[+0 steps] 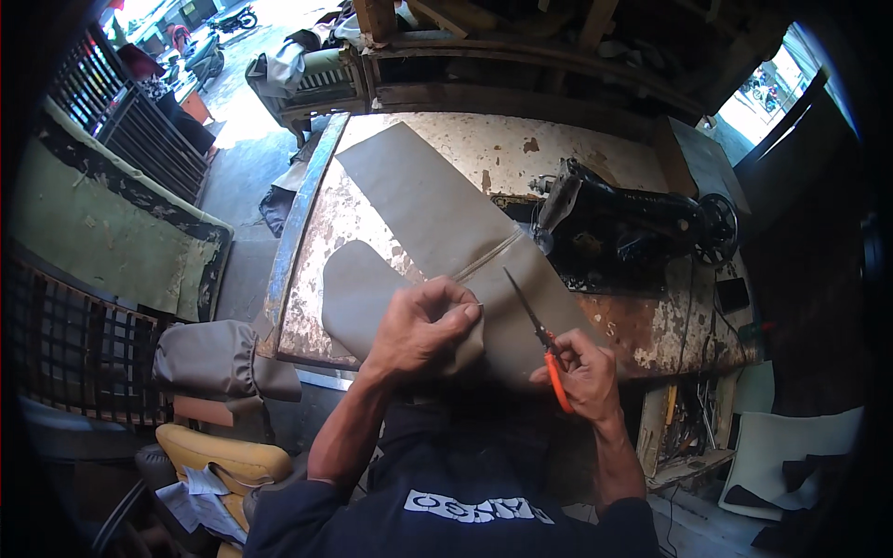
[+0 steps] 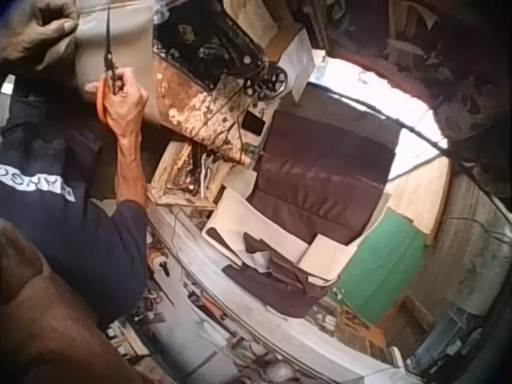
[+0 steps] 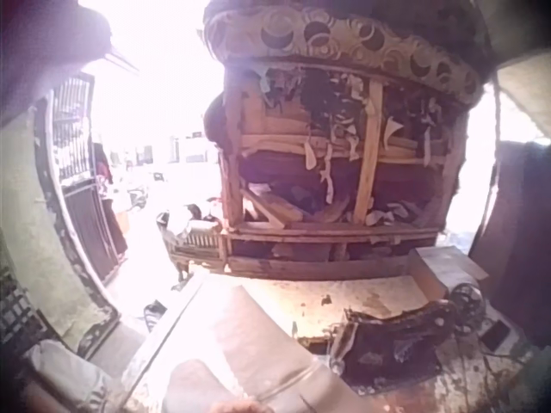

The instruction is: The person sews pieces of upholstery fabric using a sewing machine and trims the excess fabric with shears.

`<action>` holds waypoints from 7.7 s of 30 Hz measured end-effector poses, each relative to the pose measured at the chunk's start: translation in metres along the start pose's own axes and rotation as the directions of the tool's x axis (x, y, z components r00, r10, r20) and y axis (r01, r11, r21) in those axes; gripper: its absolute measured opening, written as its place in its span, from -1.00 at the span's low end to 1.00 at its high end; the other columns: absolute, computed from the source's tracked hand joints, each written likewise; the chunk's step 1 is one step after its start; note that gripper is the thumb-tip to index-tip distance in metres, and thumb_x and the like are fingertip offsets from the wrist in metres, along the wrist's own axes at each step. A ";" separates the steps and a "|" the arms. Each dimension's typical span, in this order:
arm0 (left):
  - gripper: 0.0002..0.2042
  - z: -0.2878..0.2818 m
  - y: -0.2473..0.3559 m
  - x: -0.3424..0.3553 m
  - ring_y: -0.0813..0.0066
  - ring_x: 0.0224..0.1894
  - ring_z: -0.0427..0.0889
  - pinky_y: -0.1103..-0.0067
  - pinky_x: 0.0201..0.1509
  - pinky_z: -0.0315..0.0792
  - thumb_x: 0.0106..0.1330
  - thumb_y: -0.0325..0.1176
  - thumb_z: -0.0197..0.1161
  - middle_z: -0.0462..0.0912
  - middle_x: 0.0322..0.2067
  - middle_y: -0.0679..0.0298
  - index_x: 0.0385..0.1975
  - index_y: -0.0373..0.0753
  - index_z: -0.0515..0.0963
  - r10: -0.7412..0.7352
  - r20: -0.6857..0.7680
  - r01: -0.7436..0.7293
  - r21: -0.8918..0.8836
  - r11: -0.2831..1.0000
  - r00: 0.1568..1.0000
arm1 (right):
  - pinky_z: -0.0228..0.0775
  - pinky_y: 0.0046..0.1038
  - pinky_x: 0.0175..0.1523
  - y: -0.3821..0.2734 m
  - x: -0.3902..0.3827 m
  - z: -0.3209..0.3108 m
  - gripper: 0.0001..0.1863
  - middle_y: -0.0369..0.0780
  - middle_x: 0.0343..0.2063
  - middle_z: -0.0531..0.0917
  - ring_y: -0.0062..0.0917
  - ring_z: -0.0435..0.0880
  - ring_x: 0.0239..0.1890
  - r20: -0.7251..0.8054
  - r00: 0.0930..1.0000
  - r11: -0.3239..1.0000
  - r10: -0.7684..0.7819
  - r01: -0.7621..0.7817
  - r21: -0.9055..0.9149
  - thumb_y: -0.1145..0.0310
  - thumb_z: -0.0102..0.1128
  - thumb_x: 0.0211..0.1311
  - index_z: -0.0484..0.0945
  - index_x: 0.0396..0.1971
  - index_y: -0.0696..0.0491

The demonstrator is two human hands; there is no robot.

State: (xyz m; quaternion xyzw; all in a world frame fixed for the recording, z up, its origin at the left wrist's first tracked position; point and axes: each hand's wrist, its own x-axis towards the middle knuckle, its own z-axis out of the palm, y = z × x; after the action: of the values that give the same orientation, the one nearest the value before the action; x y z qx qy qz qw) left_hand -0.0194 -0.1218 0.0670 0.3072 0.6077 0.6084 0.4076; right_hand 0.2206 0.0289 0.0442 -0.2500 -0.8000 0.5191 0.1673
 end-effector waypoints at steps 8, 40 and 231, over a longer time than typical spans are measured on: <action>-0.84 0.000 -0.002 0.003 0.75 -0.33 0.46 0.69 -0.25 0.33 0.38 -0.35 0.38 0.58 -0.40 0.45 -0.32 -0.34 0.67 0.035 0.024 -0.035 0.004 0.999 0.999 | 0.44 -0.58 -0.36 -0.015 0.009 0.009 -0.43 -0.33 -0.49 0.63 -0.75 0.53 -0.48 0.077 0.997 0.996 -0.021 0.027 -0.083 0.23 0.78 -0.12 0.58 -0.21 0.13; -0.69 -0.020 0.059 -0.054 0.24 -0.10 0.65 0.38 0.01 0.49 0.11 -0.41 0.54 0.70 -0.21 0.23 -0.11 -0.19 0.73 0.563 0.310 -0.643 0.361 0.676 0.766 | 0.53 -0.31 -0.07 -0.071 0.069 0.055 -0.59 -0.24 -0.28 0.69 -0.32 0.64 -0.17 -0.048 0.723 0.724 -0.689 0.690 0.007 0.64 0.41 0.00 0.73 -0.07 0.03; -0.42 -0.222 -0.066 0.218 0.05 0.06 0.73 0.34 0.17 0.53 0.09 -0.07 0.55 0.75 -0.02 -0.07 0.03 -0.35 0.66 0.168 -0.571 0.437 0.758 0.485 0.804 | 0.54 -0.20 -0.13 0.035 0.009 -0.058 -0.69 0.02 -0.30 0.76 -0.10 0.78 -0.23 -0.255 0.848 0.800 0.465 -0.526 -0.288 0.36 0.41 0.22 0.68 -0.07 0.12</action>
State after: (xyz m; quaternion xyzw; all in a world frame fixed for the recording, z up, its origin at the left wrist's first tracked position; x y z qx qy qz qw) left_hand -0.3086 -0.0453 -0.0407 0.2177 0.9436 0.2456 0.0424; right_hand 0.2522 0.0889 0.0360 -0.5200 -0.7676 0.3716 0.0468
